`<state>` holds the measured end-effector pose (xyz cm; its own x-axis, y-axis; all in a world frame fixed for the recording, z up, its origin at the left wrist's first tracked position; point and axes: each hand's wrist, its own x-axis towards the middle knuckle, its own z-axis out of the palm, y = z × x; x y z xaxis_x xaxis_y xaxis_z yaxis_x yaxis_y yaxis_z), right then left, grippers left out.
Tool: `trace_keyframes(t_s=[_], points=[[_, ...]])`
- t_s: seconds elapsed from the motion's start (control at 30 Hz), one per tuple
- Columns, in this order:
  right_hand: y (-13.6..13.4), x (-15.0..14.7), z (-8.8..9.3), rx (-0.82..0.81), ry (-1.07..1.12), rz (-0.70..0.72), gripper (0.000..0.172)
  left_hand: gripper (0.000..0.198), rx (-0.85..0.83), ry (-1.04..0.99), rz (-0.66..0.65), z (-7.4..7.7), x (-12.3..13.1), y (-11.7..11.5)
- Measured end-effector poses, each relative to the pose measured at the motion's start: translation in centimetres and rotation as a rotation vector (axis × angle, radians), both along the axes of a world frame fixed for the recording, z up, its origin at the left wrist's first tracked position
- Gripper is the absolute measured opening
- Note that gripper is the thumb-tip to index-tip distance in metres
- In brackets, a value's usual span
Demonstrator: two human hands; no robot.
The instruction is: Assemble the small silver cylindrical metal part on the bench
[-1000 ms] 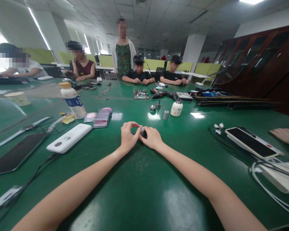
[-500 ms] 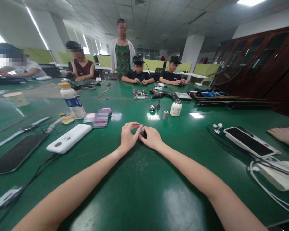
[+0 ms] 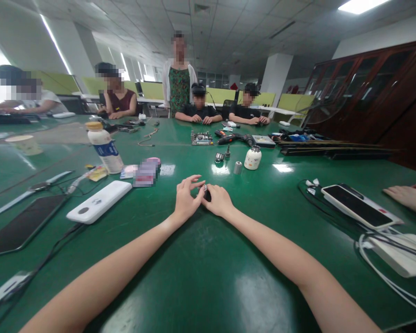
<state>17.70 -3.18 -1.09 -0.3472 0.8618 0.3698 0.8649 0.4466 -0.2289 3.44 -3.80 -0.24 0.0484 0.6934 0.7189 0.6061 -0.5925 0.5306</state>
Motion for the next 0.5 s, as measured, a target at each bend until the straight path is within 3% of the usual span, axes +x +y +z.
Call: trace_keyframes(t_s=[0.3,0.4,0.5], points=[[0.0,0.0,0.2,0.012,0.018,-0.004,0.032,0.022,-0.071,-0.179,0.007,-0.2,0.1,0.8],[-0.1,-0.1,0.1,0.0,0.034,-0.008,0.033,0.019,-0.037,-0.241,0.117,-0.1,-0.4,1.3],[-0.4,-0.1,-0.4,0.026,0.112,-0.006,0.035,0.016,-0.102,-0.147,0.248,-0.1,-1.6,2.0]])
